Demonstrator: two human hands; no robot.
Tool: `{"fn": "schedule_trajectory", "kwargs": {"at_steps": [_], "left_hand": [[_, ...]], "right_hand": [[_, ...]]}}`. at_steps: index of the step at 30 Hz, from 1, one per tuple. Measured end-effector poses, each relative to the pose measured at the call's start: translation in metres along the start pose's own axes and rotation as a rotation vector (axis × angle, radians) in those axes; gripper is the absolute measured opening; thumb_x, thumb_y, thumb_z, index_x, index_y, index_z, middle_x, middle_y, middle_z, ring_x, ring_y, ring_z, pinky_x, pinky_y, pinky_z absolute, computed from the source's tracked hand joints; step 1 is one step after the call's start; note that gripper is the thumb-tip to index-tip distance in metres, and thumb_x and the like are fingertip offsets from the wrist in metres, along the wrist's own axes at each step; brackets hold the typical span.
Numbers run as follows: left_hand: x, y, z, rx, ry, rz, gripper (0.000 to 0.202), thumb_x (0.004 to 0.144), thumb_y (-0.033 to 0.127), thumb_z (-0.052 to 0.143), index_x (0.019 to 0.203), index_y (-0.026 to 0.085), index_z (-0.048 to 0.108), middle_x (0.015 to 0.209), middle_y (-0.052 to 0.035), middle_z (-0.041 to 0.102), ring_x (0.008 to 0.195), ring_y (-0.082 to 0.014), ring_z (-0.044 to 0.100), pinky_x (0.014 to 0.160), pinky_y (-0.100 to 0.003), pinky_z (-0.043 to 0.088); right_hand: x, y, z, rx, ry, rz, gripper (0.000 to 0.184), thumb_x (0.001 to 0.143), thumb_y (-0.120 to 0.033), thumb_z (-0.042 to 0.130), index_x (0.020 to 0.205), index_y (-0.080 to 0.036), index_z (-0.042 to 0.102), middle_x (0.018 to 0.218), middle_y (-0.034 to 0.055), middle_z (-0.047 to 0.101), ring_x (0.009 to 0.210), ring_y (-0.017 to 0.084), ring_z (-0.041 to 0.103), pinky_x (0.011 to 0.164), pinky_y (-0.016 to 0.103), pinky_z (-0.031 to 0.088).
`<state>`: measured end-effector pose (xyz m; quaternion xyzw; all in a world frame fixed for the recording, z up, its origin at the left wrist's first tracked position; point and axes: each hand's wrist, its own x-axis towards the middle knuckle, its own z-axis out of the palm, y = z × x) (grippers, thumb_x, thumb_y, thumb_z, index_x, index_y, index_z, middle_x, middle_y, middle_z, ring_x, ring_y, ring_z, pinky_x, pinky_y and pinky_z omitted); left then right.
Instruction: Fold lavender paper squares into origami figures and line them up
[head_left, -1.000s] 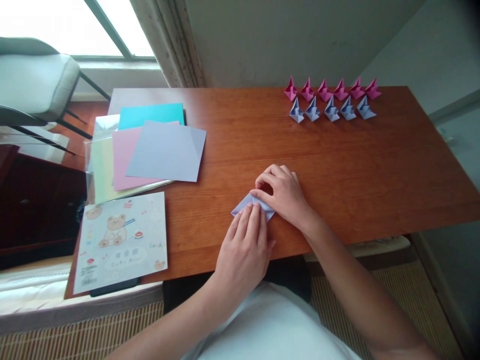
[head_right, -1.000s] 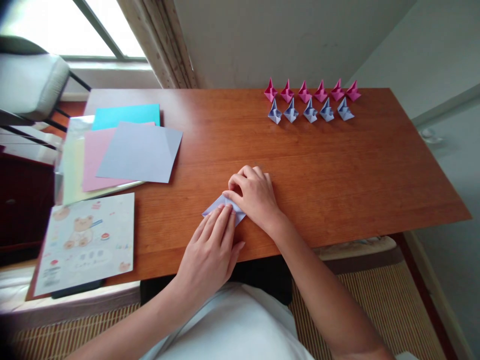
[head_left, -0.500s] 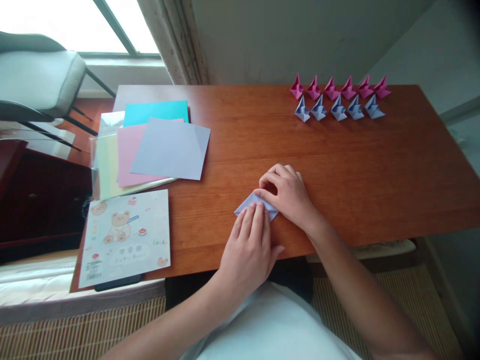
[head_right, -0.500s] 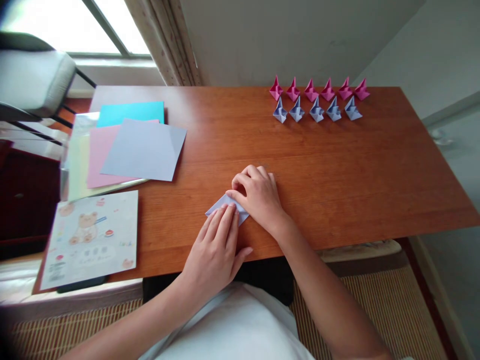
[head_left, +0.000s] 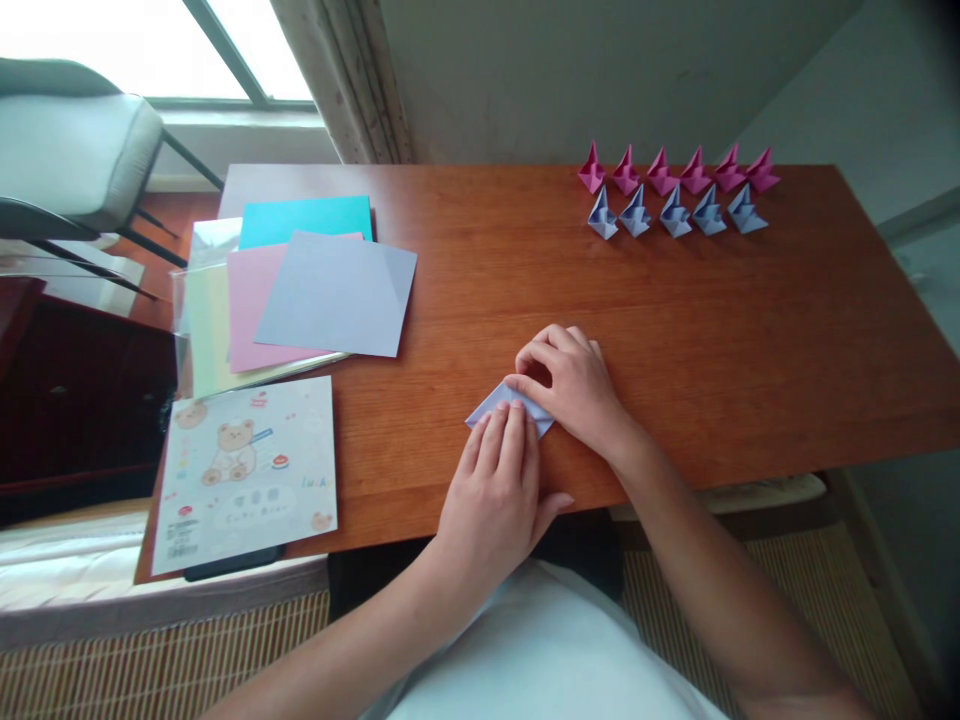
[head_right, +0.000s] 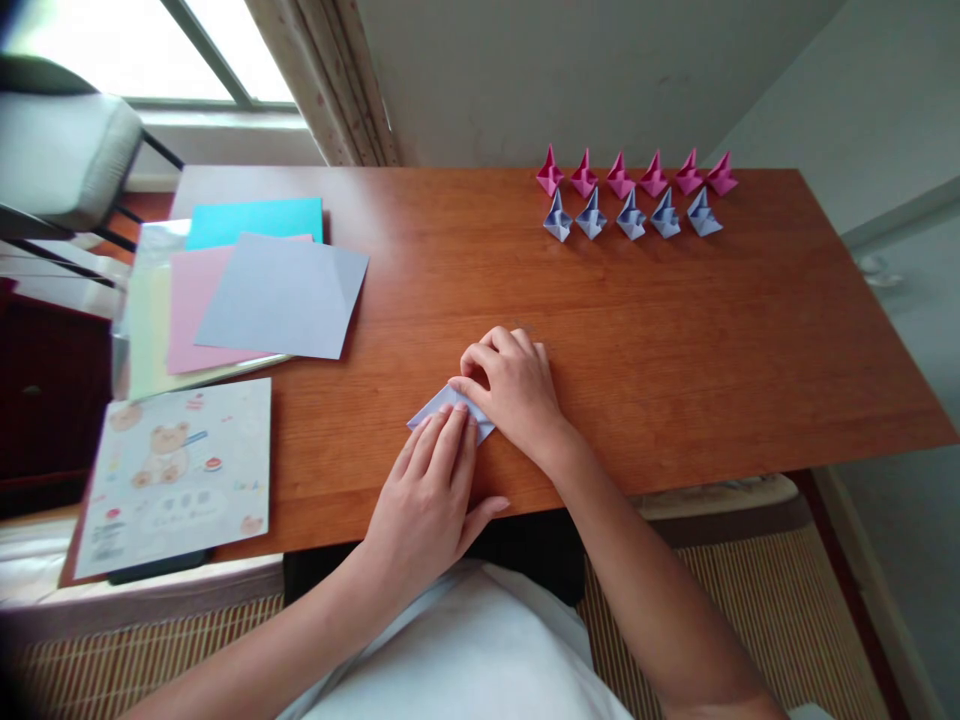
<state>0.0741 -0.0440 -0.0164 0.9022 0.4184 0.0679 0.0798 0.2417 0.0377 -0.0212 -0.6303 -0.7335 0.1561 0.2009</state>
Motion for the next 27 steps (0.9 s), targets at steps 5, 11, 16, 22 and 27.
{"fn": "schedule_trajectory", "kwargs": {"at_steps": [5,11,16,22,27], "left_hand": [[0.001,0.003,-0.002,0.002,-0.003,-0.008,0.080,0.094,0.063,0.050,0.148,0.004,0.046,0.153,-0.0269,0.045,0.143,-0.0410,0.042,0.118,-0.052,0.036],[0.006,0.013,-0.009,0.034,-0.059,-0.058,0.099,0.079,0.075,0.062,0.151,0.011,0.043,0.154,-0.0283,0.042,0.142,-0.0445,0.041,0.114,-0.055,0.039],[0.006,0.015,-0.006,0.036,-0.046,-0.062,0.101,0.078,0.079,0.060,0.151,0.010,0.043,0.154,-0.0287,0.042,0.143,-0.0443,0.040,0.115,-0.055,0.037],[0.000,0.006,0.000,0.032,0.006,-0.022,0.086,0.094,0.069,0.043,0.149,0.003,0.044,0.155,-0.0259,0.043,0.145,-0.0400,0.039,0.119,-0.051,0.033],[0.000,0.002,0.002,0.048,0.026,0.017,0.086,0.096,0.069,0.040,0.148,0.001,0.045,0.155,-0.0246,0.045,0.144,-0.0378,0.041,0.120,-0.050,0.032]], "right_hand": [[0.000,0.000,0.000,-0.004,0.001,-0.005,0.016,0.086,-0.035,0.077,0.081,-0.026,0.065,0.098,0.0018,0.066,0.096,0.024,0.056,0.082,0.039,0.036],[-0.002,-0.001,0.000,-0.009,0.007,0.001,0.016,0.085,-0.034,0.078,0.081,-0.025,0.066,0.098,0.0018,0.066,0.097,0.024,0.056,0.082,0.038,0.035],[-0.002,0.001,0.004,-0.015,0.038,-0.012,0.016,0.085,-0.035,0.078,0.082,-0.024,0.066,0.098,0.0014,0.066,0.097,0.023,0.056,0.082,0.037,0.035],[-0.009,0.002,0.005,-0.025,0.089,-0.055,0.016,0.089,-0.037,0.073,0.084,-0.023,0.066,0.097,0.0025,0.066,0.096,0.023,0.056,0.084,0.037,0.037],[-0.037,0.000,-0.001,0.000,0.105,-0.065,0.006,0.095,-0.027,0.064,0.091,-0.023,0.066,0.099,0.0027,0.066,0.097,0.022,0.057,0.086,0.036,0.039]]}}
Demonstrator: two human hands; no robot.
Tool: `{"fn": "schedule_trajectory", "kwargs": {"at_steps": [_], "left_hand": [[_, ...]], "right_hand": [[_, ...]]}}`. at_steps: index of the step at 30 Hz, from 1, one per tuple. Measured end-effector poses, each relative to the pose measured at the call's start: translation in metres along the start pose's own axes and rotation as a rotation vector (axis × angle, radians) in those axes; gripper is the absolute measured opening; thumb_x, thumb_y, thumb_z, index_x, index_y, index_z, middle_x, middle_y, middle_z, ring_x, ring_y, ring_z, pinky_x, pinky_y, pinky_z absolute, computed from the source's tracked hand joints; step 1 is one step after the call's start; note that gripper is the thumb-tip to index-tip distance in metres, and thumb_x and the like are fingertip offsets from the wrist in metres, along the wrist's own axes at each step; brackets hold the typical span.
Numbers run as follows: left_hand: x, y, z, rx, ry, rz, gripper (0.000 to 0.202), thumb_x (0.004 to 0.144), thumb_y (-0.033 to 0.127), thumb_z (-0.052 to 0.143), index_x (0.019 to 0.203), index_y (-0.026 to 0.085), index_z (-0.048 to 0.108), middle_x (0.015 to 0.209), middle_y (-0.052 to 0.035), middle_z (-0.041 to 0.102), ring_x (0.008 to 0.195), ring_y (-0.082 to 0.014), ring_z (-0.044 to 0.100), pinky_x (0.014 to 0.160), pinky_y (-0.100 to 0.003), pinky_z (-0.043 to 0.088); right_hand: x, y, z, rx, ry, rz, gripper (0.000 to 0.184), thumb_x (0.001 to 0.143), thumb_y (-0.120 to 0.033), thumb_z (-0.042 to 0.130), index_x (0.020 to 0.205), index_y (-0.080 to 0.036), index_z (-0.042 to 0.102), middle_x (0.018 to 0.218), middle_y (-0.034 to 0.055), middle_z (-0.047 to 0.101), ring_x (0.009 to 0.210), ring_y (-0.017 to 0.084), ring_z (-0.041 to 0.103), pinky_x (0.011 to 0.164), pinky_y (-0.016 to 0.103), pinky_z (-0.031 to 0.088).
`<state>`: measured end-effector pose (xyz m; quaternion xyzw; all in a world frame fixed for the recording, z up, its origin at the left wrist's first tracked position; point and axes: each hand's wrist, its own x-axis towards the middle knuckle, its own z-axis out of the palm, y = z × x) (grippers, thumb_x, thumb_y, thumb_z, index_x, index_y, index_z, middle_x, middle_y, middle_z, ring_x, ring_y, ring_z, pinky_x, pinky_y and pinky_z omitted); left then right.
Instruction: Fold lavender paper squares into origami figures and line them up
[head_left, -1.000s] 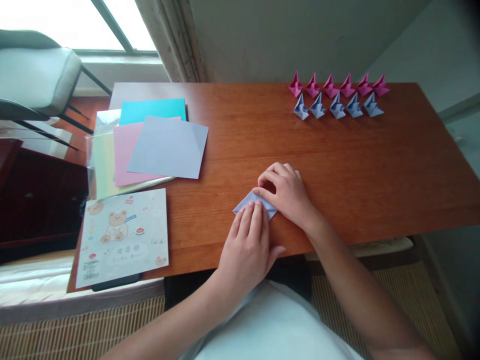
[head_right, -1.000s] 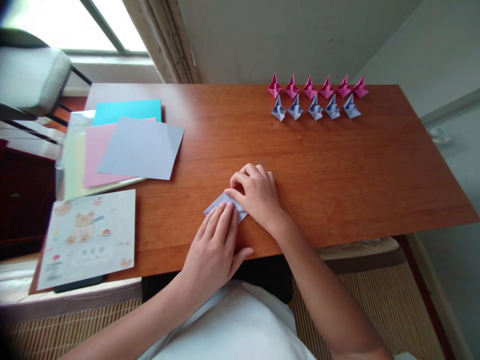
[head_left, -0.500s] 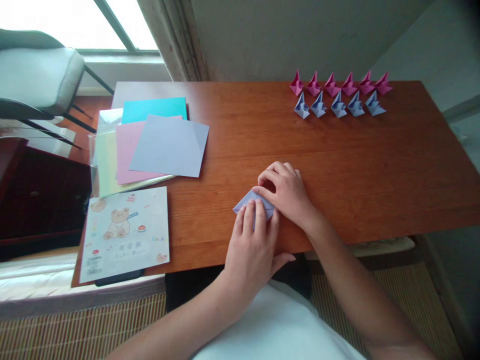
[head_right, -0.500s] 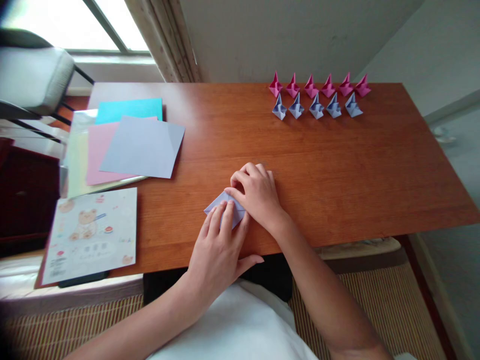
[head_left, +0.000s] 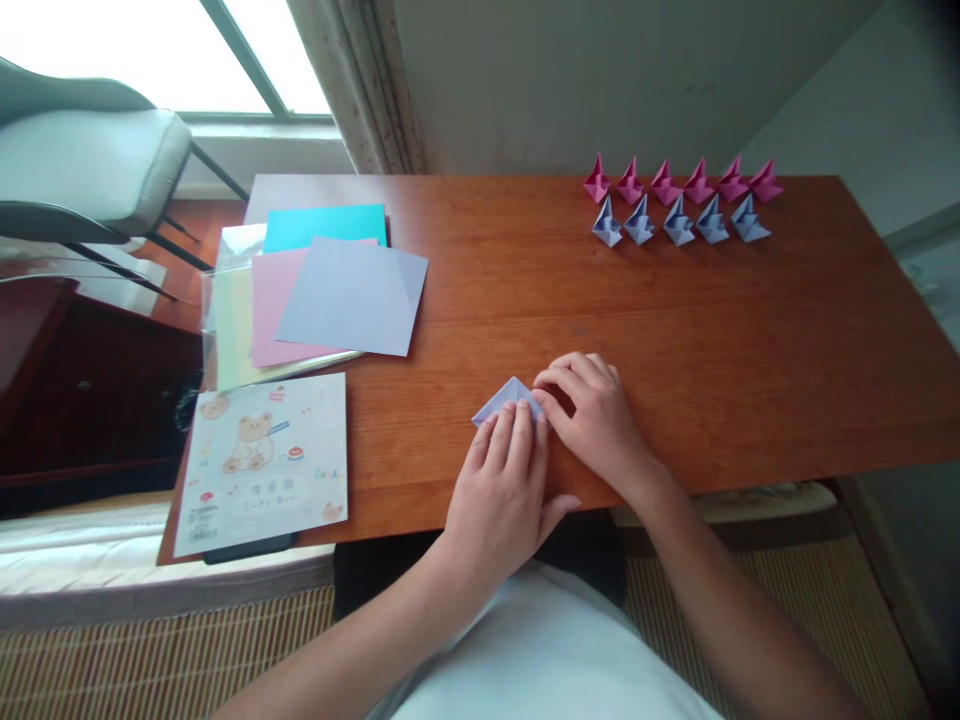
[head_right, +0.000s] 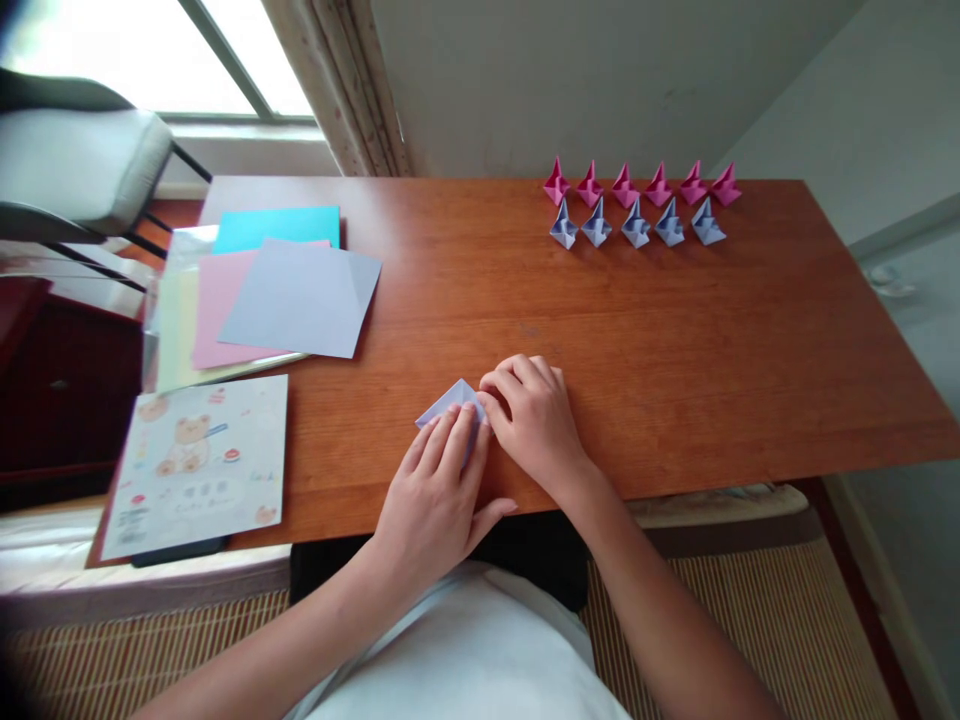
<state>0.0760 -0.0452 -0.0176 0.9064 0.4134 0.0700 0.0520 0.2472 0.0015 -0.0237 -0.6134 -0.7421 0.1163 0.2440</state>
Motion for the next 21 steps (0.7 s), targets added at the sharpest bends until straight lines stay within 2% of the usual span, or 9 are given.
{"fn": "schedule_trajectory", "kwargs": {"at_steps": [5,12,16,21], "left_hand": [[0.000,-0.004,-0.003,0.001,-0.035,0.013,0.082,0.097,0.064,0.043,0.149,0.000,0.044,0.156,-0.0232,0.044,0.146,-0.0361,0.040,0.120,-0.048,0.032],[-0.003,-0.018,-0.012,0.047,-0.077,0.076,0.075,0.099,0.057,0.045,0.148,0.000,0.046,0.159,-0.0182,0.041,0.145,-0.0308,0.042,0.120,-0.044,0.035],[-0.011,-0.029,-0.015,0.078,-0.056,0.053,0.074,0.100,0.058,0.042,0.146,0.001,0.050,0.159,-0.0176,0.041,0.145,-0.0317,0.042,0.120,-0.044,0.034],[-0.027,-0.044,-0.020,0.113,-0.002,-0.007,0.068,0.102,0.052,0.039,0.146,0.001,0.050,0.158,-0.0173,0.042,0.146,-0.0323,0.041,0.120,-0.044,0.032]], "right_hand": [[-0.023,-0.003,-0.002,-0.055,0.019,0.071,0.007,0.094,-0.027,0.065,0.088,-0.024,0.065,0.093,0.0020,0.066,0.092,0.023,0.057,0.081,0.037,0.038],[-0.024,-0.003,-0.001,-0.078,-0.002,0.073,0.009,0.095,-0.028,0.064,0.087,-0.024,0.064,0.090,0.0011,0.066,0.092,0.022,0.056,0.079,0.036,0.036],[-0.024,-0.002,-0.001,-0.071,-0.005,0.070,0.009,0.095,-0.028,0.064,0.087,-0.025,0.064,0.091,0.0011,0.066,0.092,0.023,0.056,0.079,0.036,0.036],[-0.025,-0.001,-0.001,-0.068,-0.007,0.076,0.008,0.095,-0.029,0.065,0.088,-0.025,0.065,0.090,0.0009,0.066,0.092,0.023,0.056,0.079,0.036,0.035]]}}
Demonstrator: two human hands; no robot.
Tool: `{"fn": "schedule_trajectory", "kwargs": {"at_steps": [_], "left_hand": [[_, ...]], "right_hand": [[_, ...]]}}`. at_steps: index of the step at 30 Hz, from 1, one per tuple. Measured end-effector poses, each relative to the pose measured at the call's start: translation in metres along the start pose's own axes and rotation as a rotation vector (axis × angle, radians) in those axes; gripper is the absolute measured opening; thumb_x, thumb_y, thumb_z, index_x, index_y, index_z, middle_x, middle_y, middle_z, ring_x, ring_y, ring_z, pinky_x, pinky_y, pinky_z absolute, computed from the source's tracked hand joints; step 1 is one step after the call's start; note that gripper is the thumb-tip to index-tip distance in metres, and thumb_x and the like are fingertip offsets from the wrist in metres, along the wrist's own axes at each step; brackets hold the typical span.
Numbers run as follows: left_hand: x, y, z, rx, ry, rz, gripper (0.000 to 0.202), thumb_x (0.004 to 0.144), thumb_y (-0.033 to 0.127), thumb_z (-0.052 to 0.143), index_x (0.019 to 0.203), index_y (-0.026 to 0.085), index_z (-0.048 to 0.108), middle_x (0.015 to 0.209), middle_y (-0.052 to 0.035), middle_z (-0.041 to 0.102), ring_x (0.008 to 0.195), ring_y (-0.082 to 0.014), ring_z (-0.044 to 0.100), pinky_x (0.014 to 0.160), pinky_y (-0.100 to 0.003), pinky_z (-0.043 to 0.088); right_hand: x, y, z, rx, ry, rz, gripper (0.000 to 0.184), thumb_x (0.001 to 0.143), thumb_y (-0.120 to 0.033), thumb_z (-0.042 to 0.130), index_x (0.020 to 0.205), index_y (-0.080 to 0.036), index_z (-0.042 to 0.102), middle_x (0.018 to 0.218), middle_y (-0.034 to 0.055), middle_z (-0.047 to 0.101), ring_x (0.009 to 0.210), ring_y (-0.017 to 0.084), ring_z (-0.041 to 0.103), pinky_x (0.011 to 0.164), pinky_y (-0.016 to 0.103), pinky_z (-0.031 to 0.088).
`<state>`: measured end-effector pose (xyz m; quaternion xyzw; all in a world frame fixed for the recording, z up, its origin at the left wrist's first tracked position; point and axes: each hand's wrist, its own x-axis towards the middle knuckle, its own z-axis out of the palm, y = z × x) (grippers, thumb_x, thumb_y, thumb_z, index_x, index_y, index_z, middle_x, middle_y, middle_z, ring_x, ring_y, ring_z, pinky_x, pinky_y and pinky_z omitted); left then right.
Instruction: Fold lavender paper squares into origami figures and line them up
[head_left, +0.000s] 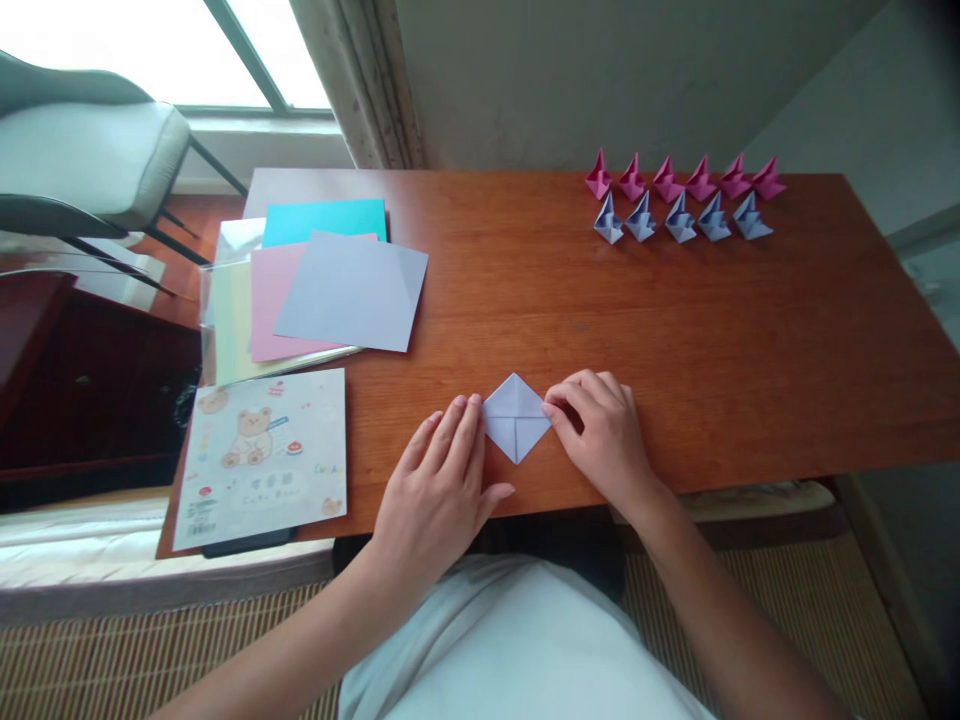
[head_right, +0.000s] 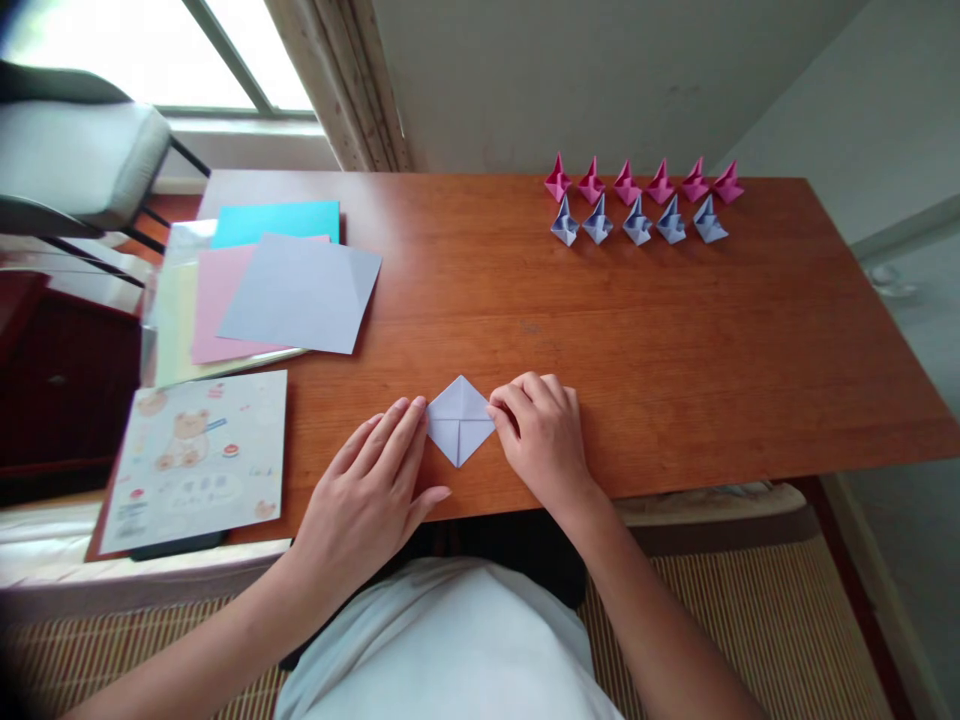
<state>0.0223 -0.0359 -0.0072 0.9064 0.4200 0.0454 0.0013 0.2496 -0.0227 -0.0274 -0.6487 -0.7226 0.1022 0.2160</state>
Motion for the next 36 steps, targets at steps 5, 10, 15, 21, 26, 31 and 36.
{"fn": "schedule_trajectory", "kwargs": {"at_steps": [5,10,15,21,26,31,36], "left_hand": [[-0.007,-0.005,0.000,0.005,0.035,-0.030,0.067,0.102,0.050,0.042,0.147,0.000,0.048,0.157,-0.0181,0.044,0.144,-0.0340,0.043,0.117,-0.048,0.035],[-0.004,-0.004,-0.003,-0.047,0.073,-0.057,0.065,0.100,0.049,0.045,0.144,0.001,0.050,0.154,-0.0197,0.047,0.143,-0.0345,0.045,0.116,-0.048,0.036],[-0.001,0.006,-0.006,-0.119,0.139,-0.061,0.053,0.098,0.032,0.052,0.142,0.003,0.052,0.152,-0.0191,0.050,0.142,-0.0319,0.046,0.120,-0.047,0.035],[0.006,0.020,0.001,-0.159,0.106,-0.018,0.048,0.098,0.028,0.050,0.139,0.003,0.055,0.152,-0.0190,0.051,0.142,-0.0325,0.046,0.119,-0.049,0.036],[0.007,0.021,0.005,-0.177,0.071,-0.035,0.050,0.098,0.030,0.049,0.139,0.003,0.055,0.152,-0.0200,0.051,0.141,-0.0334,0.047,0.118,-0.050,0.039],[0.008,0.022,0.006,-0.203,0.089,-0.042,0.050,0.098,0.031,0.050,0.139,0.003,0.055,0.151,-0.0206,0.051,0.141,-0.0339,0.048,0.118,-0.050,0.040],[0.011,0.023,0.006,-0.257,0.078,-0.076,0.047,0.097,0.028,0.050,0.138,0.006,0.056,0.153,-0.0192,0.050,0.143,-0.0338,0.045,0.118,-0.051,0.041]], "right_hand": [[0.000,0.001,0.001,0.013,0.002,-0.001,0.009,0.095,-0.029,0.065,0.087,-0.025,0.065,0.090,0.0009,0.066,0.091,0.022,0.056,0.079,0.036,0.035],[0.001,0.000,0.000,0.024,-0.007,0.010,0.010,0.096,-0.029,0.064,0.087,-0.025,0.065,0.090,0.0011,0.066,0.091,0.022,0.056,0.078,0.035,0.035],[0.002,-0.001,-0.003,0.025,-0.036,0.025,0.011,0.096,-0.030,0.062,0.087,-0.025,0.066,0.090,0.0011,0.067,0.091,0.022,0.057,0.079,0.036,0.036],[0.003,-0.004,-0.007,0.050,-0.035,0.045,0.011,0.097,-0.029,0.060,0.088,-0.024,0.067,0.092,0.0029,0.069,0.090,0.022,0.059,0.081,0.036,0.040],[-0.001,-0.014,-0.009,-0.069,-0.015,0.096,0.012,0.094,-0.035,0.064,0.094,-0.022,0.065,0.095,0.0069,0.068,0.091,0.026,0.059,0.081,0.038,0.043],[-0.003,-0.024,-0.009,-0.155,-0.045,0.128,0.018,0.088,-0.036,0.072,0.086,-0.023,0.059,0.089,0.0065,0.066,0.088,0.027,0.058,0.078,0.038,0.043],[-0.003,-0.023,-0.008,-0.060,-0.060,0.145,0.016,0.089,-0.028,0.069,0.081,-0.024,0.056,0.087,0.0045,0.065,0.087,0.025,0.058,0.076,0.036,0.044]]}}
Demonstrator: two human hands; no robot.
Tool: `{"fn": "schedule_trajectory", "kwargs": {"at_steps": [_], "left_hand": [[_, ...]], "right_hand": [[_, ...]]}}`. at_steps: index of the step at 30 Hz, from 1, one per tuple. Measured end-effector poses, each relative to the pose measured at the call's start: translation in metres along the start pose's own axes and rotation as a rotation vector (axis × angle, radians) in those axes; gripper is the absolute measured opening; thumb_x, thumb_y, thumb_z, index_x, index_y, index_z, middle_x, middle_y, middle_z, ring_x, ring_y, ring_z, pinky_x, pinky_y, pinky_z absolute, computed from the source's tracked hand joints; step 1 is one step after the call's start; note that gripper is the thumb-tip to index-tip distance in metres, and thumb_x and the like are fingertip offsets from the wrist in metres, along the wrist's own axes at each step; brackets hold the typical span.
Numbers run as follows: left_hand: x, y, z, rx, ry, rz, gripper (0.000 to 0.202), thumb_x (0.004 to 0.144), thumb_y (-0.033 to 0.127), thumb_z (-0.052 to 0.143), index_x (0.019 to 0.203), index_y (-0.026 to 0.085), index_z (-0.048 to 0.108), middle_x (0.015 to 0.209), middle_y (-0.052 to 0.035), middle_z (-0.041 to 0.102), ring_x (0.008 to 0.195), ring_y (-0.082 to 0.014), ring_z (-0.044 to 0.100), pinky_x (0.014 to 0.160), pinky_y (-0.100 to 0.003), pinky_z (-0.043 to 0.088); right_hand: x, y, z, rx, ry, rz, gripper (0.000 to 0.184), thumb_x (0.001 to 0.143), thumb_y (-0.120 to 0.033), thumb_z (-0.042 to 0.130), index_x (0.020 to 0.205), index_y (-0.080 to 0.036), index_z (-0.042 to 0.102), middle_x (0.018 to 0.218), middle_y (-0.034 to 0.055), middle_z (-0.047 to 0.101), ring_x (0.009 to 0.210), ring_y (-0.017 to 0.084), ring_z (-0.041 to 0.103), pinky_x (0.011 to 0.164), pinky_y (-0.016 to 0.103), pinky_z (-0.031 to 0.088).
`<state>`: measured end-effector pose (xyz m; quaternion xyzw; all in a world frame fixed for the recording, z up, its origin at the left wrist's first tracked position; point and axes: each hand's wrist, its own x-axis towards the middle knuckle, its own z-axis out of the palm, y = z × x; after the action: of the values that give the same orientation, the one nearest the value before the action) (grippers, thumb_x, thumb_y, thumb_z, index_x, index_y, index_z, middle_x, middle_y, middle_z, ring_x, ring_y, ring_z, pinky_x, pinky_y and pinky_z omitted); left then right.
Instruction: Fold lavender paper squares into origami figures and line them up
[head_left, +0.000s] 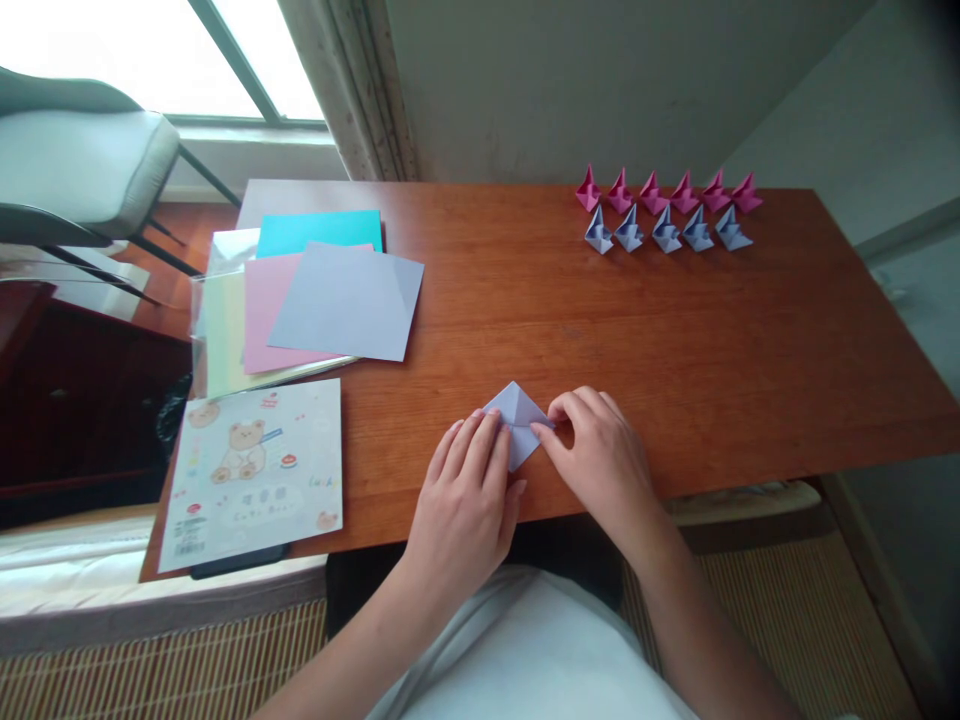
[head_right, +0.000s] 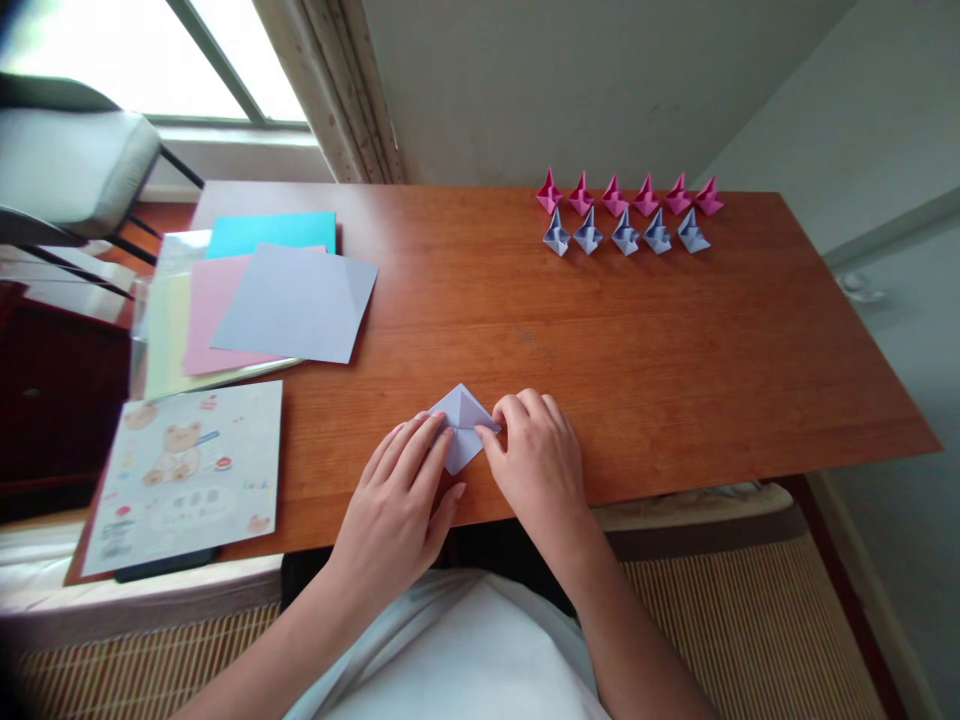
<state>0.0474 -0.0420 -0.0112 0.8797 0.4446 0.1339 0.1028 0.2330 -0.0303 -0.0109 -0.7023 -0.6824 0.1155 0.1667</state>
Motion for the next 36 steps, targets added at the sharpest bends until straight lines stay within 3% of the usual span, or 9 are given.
{"fn": "schedule_trajectory", "kwargs": {"at_steps": [6,14,20,25,36], "left_hand": [[0.002,0.000,0.001,-0.042,0.019,-0.017,0.045,0.097,0.026,0.049,0.138,0.008,0.056,0.151,-0.0174,0.052,0.143,-0.0329,0.045,0.118,-0.052,0.041],[0.002,-0.002,0.000,-0.037,0.010,-0.004,0.044,0.097,0.025,0.049,0.136,0.008,0.058,0.151,-0.0161,0.053,0.142,-0.0321,0.047,0.119,-0.051,0.039],[0.003,-0.003,0.000,-0.029,0.003,-0.009,0.041,0.098,0.026,0.049,0.134,0.011,0.060,0.151,-0.0135,0.053,0.141,-0.0310,0.047,0.120,-0.050,0.038],[0.003,-0.003,0.001,-0.025,0.019,-0.008,0.041,0.097,0.025,0.049,0.134,0.011,0.061,0.150,-0.0133,0.055,0.140,-0.0312,0.048,0.119,-0.050,0.038],[0.001,-0.003,0.003,-0.023,0.023,-0.011,0.042,0.097,0.025,0.049,0.135,0.010,0.060,0.151,-0.0134,0.054,0.141,-0.0309,0.047,0.119,-0.050,0.036]], "right_hand": [[-0.002,0.005,0.002,0.085,0.017,-0.007,0.015,0.090,-0.022,0.064,0.079,-0.025,0.054,0.084,0.0032,0.065,0.084,0.023,0.058,0.075,0.035,0.043],[-0.002,0.003,0.002,0.046,0.046,0.021,0.007,0.092,-0.029,0.065,0.089,-0.024,0.061,0.090,0.0049,0.067,0.087,0.024,0.060,0.076,0.036,0.044],[-0.001,-0.008,-0.003,-0.188,0.061,0.035,0.015,0.091,-0.036,0.068,0.089,-0.022,0.062,0.090,0.0091,0.067,0.090,0.028,0.058,0.073,0.038,0.041],[0.004,-0.014,-0.006,-0.327,0.039,0.001,0.022,0.092,-0.037,0.066,0.077,-0.023,0.059,0.081,0.0097,0.067,0.083,0.027,0.058,0.068,0.039,0.038],[0.010,-0.006,-0.006,-0.261,-0.018,0.008,0.032,0.091,-0.041,0.069,0.069,-0.024,0.053,0.074,0.0045,0.067,0.074,0.024,0.059,0.064,0.035,0.036]]}}
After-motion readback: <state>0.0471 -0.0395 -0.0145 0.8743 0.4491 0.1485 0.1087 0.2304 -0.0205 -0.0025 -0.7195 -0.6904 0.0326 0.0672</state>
